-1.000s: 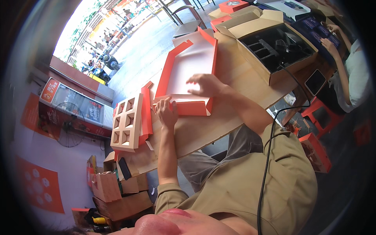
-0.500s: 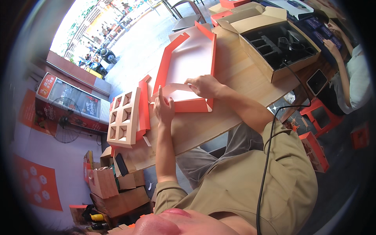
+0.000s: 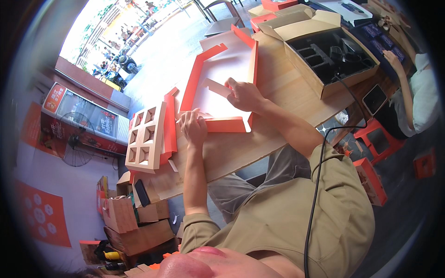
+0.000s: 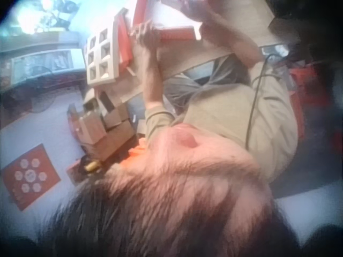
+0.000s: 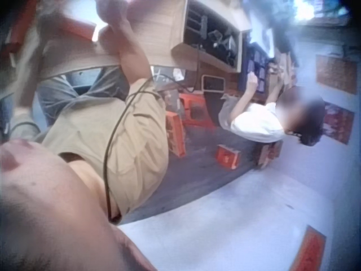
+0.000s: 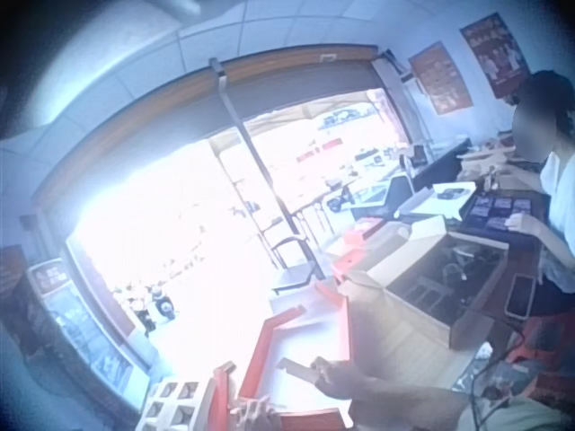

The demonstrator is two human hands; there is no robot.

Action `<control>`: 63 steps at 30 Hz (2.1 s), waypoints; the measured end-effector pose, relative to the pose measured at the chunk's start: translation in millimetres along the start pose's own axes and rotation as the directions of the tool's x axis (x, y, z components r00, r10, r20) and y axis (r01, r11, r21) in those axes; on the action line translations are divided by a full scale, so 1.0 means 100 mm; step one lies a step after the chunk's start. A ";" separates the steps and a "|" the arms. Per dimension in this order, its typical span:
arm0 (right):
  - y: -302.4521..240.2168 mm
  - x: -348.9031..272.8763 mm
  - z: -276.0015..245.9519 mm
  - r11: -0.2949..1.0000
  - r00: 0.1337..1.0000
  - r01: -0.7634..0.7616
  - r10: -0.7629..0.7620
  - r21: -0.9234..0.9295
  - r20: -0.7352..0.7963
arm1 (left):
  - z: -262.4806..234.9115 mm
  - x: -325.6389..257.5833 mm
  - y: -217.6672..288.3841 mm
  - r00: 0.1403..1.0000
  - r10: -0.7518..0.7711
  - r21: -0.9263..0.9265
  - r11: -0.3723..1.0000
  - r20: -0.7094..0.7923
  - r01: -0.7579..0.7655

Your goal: The person assembles cardboard gift boxes by folding and pressing the panels into shape, then places a wooden dividers insert into one of the boxes.

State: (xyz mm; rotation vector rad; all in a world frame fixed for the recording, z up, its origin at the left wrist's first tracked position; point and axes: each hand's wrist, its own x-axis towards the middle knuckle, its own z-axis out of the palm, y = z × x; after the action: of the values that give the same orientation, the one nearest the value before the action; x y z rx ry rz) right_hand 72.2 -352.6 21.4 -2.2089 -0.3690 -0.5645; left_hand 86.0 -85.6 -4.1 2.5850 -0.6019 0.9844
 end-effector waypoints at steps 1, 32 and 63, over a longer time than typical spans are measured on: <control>0.00 0.01 -0.03 1.000 0.999 -0.018 0.018 0.008 0.036 | -0.03 0.01 -0.03 0.999 0.038 0.016 0.999 -0.023 -0.038; -0.62 -0.70 -0.57 0.966 0.966 0.218 -0.193 0.140 -0.172 | -0.79 -1.41 1.85 0.895 0.193 -0.131 0.980 0.401 -0.152; -0.05 -1.47 -0.87 0.985 0.979 -0.174 0.172 0.015 0.106 | -0.68 -1.07 1.17 0.979 0.201 -0.151 0.967 -0.043 -0.205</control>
State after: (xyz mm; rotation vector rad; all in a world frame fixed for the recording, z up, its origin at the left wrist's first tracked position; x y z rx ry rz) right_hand -79.6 -427.1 -0.3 -2.2254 -0.2328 -0.3494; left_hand -80.4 -128.8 -12.7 2.4055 -0.9130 0.9896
